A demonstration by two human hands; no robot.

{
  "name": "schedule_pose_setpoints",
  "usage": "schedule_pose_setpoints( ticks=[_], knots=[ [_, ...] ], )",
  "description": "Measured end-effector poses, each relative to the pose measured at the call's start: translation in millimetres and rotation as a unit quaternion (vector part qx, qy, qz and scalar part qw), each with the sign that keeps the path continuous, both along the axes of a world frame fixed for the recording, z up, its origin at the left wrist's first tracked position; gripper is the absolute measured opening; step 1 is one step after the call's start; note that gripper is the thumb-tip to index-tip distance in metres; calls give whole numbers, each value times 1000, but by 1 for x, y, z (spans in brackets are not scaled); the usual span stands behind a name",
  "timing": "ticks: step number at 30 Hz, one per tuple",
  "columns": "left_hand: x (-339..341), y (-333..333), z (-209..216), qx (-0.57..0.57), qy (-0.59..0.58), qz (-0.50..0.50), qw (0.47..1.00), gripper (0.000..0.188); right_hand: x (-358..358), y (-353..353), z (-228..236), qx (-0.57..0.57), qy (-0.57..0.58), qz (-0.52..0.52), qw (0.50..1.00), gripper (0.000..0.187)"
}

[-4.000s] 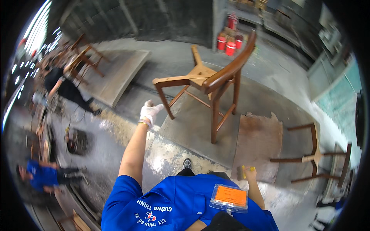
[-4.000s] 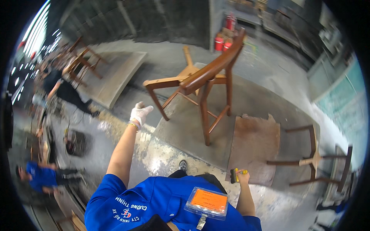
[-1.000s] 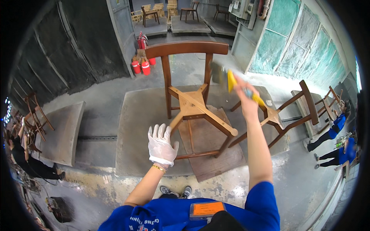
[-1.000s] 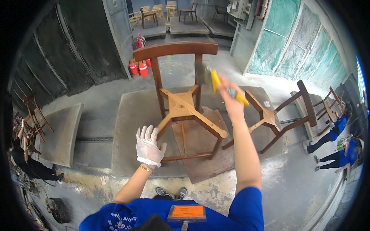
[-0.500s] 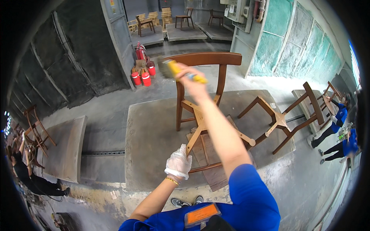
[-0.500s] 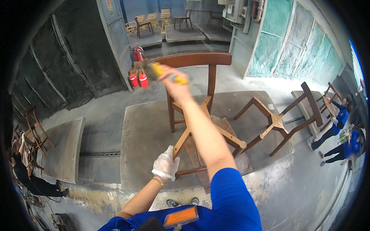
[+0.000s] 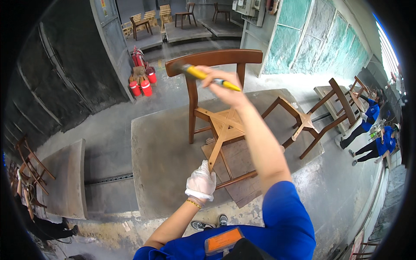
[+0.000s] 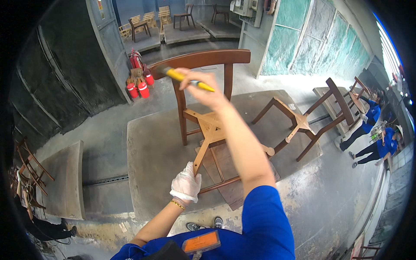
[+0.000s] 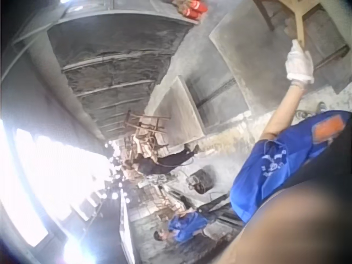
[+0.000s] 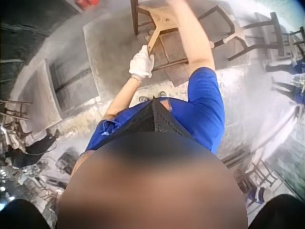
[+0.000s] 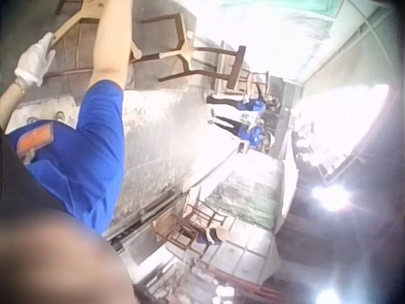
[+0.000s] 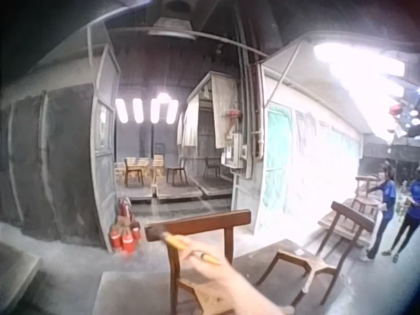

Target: The person applies a finish to wooden chairs using a brush. They systematically coat the legs, seat frame, and backrest of each chair, repositioning the furniture as needed to reach all surfaces.

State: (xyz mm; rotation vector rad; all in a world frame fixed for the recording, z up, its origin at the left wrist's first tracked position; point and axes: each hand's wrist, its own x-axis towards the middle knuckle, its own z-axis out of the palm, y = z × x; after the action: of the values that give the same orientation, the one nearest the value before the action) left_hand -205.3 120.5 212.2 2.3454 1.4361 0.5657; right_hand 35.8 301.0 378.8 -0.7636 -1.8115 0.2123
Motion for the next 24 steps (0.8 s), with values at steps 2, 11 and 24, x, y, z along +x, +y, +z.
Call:
schedule_pose_setpoints(
  ticks=[2,11,24],
  knots=[
    [0,1,-1,2,-6,-3,1000,50,57,-11,-3,107,-202,-193,954,17],
    [4,2,-2,-5,5,9,1000,50,147,-33,-93,-231,-369,-168,885,13],
    [21,-9,2,11,-45,54,997,43,80,9,-47,57,-225,31,972,12]
  ],
)
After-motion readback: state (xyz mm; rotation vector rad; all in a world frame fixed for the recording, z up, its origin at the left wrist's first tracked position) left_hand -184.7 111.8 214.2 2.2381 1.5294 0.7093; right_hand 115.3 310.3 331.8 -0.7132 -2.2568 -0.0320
